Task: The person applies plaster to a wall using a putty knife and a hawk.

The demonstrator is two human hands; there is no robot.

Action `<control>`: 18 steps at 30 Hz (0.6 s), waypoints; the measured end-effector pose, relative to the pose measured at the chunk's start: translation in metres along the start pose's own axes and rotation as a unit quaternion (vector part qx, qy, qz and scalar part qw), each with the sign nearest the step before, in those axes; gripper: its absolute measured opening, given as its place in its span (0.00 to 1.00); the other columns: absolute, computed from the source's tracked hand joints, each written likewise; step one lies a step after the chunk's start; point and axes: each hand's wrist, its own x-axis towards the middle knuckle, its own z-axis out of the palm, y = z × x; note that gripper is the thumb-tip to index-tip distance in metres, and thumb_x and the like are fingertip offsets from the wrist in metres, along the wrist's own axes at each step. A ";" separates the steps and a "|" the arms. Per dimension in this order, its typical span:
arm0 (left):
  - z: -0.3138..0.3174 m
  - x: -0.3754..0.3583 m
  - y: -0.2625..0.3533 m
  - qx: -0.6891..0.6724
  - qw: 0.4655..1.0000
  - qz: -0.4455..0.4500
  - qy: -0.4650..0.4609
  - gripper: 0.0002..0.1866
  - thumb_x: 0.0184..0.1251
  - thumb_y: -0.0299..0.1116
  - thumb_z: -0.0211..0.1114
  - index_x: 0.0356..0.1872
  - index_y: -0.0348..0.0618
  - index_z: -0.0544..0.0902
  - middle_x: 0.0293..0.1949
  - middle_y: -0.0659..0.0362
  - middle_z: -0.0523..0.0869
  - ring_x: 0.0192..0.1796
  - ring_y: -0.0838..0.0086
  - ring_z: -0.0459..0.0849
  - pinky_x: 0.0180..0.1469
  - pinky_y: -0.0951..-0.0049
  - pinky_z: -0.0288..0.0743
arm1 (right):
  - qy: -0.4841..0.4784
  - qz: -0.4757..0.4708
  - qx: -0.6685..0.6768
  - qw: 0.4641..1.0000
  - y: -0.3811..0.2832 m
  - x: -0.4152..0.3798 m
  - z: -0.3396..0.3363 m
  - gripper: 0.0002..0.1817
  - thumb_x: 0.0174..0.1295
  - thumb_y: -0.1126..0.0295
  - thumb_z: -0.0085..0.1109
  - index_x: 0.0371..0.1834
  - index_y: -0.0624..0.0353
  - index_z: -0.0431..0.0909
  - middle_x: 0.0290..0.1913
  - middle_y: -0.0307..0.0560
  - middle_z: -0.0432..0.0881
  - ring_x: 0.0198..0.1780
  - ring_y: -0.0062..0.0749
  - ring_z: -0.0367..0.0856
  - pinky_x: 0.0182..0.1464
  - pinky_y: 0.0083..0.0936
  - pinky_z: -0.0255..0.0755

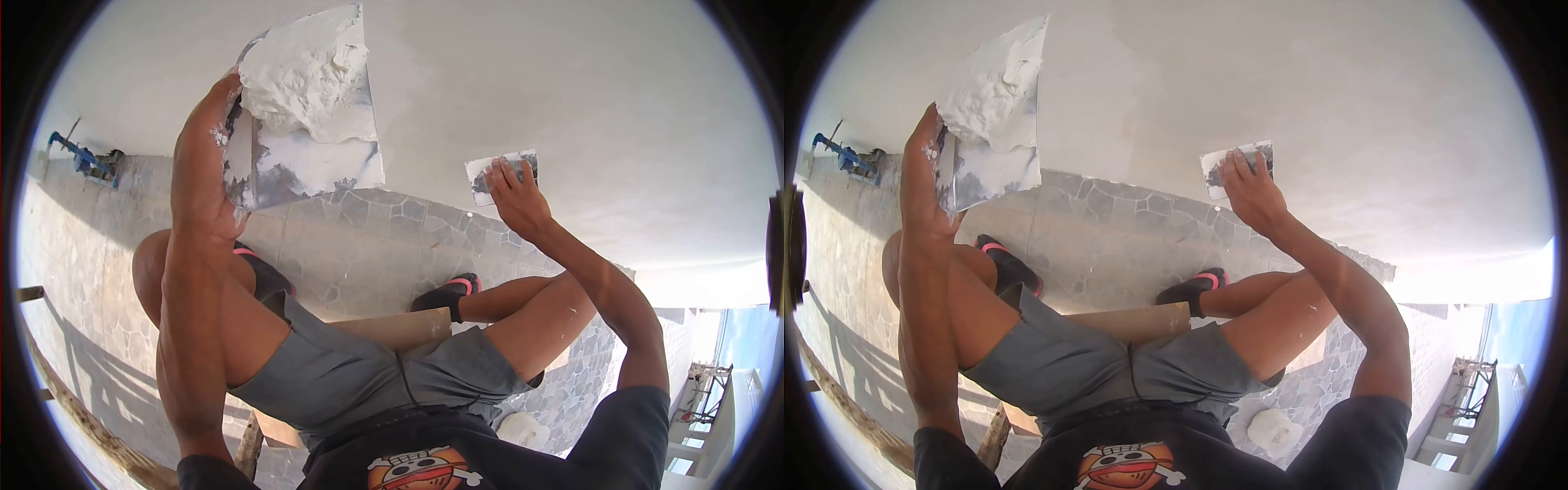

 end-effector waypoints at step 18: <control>0.005 0.006 -0.005 -0.008 1.000 -0.006 -0.024 0.23 0.76 0.44 0.55 0.61 0.37 0.76 0.56 0.55 0.83 0.55 0.64 0.85 0.59 0.63 0.80 | 0.199 0.241 0.110 0.944 -0.087 0.065 0.047 0.26 0.64 0.76 0.54 0.67 0.69 0.69 0.67 0.66 0.67 0.66 0.54 0.68 0.66 0.54 0.62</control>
